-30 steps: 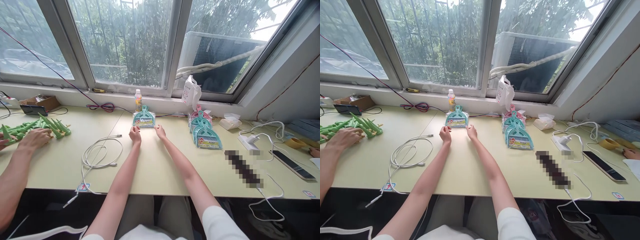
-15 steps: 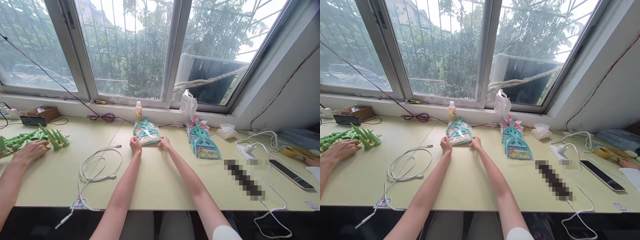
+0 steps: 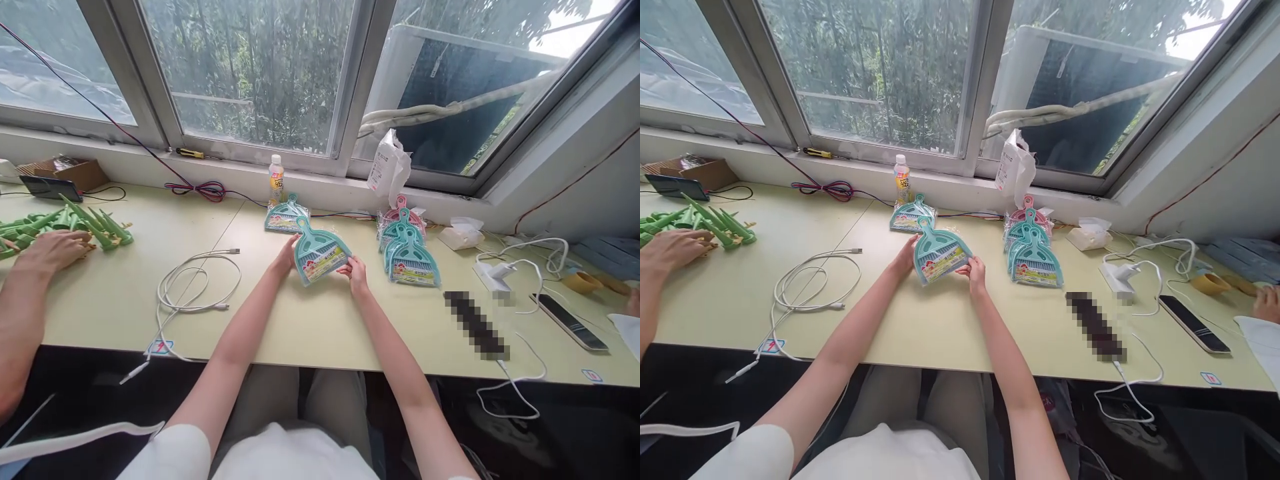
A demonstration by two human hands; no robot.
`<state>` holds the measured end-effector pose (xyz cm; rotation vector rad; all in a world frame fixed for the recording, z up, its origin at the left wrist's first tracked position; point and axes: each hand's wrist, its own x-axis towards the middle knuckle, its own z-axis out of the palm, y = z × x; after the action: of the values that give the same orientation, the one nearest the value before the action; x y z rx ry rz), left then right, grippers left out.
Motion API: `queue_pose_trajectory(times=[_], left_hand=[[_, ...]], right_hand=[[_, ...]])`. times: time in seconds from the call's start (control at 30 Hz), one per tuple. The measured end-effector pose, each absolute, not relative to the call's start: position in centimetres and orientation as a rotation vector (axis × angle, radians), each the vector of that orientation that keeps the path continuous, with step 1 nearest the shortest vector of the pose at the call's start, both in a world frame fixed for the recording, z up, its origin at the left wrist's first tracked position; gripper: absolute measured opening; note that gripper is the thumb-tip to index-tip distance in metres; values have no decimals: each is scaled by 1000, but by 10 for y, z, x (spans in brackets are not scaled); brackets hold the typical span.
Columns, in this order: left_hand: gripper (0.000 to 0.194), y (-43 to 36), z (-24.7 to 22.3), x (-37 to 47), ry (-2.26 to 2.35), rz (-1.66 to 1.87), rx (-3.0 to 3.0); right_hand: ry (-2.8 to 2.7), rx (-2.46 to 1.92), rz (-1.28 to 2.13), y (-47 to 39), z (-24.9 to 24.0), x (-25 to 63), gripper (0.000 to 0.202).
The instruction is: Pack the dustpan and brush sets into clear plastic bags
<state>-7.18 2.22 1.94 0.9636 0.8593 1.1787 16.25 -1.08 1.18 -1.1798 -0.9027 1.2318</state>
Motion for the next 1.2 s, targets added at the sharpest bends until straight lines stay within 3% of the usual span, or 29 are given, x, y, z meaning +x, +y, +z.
queue_pose_trajectory(times=[0.1,0.23,0.3,0.4,0.6,0.87,1.07,1.2], left_hand=[[61,15,22,-75,765,1095,1000],[67,11,22,-73,820,1156,1007],[66,12,22,-70,832,1206,954],[65,15,21,-68,860,1277,901],[71,17,21,-72,938,1344,907],[72,20,23,-73,958,1415,874],[51,13,25,-65,855,1310,1000],[51,9,28,-64,834,1289,1030]], right_hand=[[-1089,-1383,1015,-12,11,163,16],[-1546,-1566,201,-25,17,158,36],[-1737,-1511,-140,-35,23,153,36],[-1937,-1363,-347,-48,30,143,27],[-2202,-1348,13,-41,24,139,28],[-1571,-1329,699,-25,19,157,19],[-1195,-1257,1036,-16,23,165,24],[-1062,-1110,1228,-13,22,165,23]])
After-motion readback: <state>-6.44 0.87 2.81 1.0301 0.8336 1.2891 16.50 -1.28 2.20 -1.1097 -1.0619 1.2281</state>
